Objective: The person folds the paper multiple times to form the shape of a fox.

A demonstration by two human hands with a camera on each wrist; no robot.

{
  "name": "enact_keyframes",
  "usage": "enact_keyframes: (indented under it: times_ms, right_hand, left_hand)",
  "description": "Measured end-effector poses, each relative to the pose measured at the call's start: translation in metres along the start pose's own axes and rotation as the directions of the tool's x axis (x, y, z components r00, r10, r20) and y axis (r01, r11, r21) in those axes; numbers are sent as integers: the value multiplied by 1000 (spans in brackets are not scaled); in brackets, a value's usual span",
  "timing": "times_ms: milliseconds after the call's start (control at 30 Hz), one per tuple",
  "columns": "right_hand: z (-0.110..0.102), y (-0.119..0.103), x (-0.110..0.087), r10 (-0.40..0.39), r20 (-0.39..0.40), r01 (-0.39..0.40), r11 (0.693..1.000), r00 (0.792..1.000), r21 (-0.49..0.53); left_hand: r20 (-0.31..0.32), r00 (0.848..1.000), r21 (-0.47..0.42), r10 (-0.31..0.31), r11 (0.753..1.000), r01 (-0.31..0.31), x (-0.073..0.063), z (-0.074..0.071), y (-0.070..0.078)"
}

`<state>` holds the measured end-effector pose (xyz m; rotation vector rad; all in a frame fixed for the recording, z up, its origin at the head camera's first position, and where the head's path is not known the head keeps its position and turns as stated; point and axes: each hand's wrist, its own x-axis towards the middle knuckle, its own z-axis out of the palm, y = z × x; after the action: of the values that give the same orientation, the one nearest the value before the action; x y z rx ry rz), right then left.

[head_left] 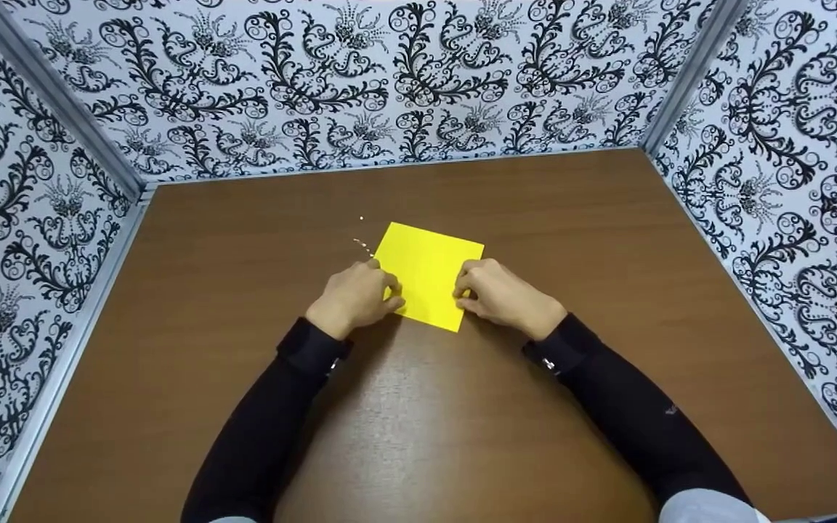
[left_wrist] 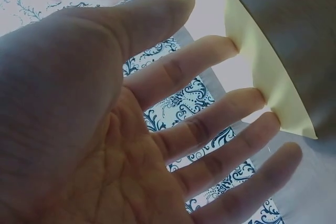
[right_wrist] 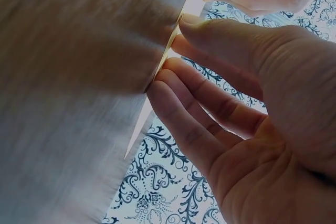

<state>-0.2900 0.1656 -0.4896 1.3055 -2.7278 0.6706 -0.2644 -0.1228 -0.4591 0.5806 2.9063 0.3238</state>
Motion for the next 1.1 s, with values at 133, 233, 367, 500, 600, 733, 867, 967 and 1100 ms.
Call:
enact_keyframes:
  times_ms: [133, 233, 367, 500, 600, 733, 867, 967, 1100]
  right_hand:
    - [1, 0, 0, 9, 0, -9, 1000, 1000, 8]
    - [1, -1, 0, 20, 0, -20, 1000, 1000, 8]
    - [0, -2, -1, 32, 2, -32, 999, 999, 0]
    - [-2, -4, -2, 35, 9, -35, 999, 999, -4]
    - [-2, -5, -3, 35, 8, -35, 999, 999, -8]
    - [-3, -7, -5, 51, 15, -51, 999, 999, 3]
    - [-3, -9, -6, 57, 20, -58, 998, 998, 12]
    - [-2, -9, -4, 47, 15, -47, 999, 999, 13]
    - [-2, -8, -4, 28, 13, -28, 1000, 1000, 8]
  left_hand:
    - [-12, 1000, 3, 5, 1000, -5, 2, 3, -2]
    - [-21, 1000, -4, 7, 1000, -7, 2, 4, -4]
    - [-29, 1000, -14, 5, 1000, -6, 2, 4, -4]
    - [-25, 1000, -12, -6, 1000, 6, 3, 2, -2]
    - [-19, 1000, -7, -14, 1000, 14, 2, 2, -1]
    - [-11, 1000, 4, -22, 1000, 22, 1, 2, 0]
    - [-15, 1000, 17, -26, 1000, 26, 2, 3, -1]
    - [-17, 999, 16, -29, 999, 29, 2, 3, -1]
    - [-15, 1000, 10, -22, 1000, 23, 3, 2, -1]
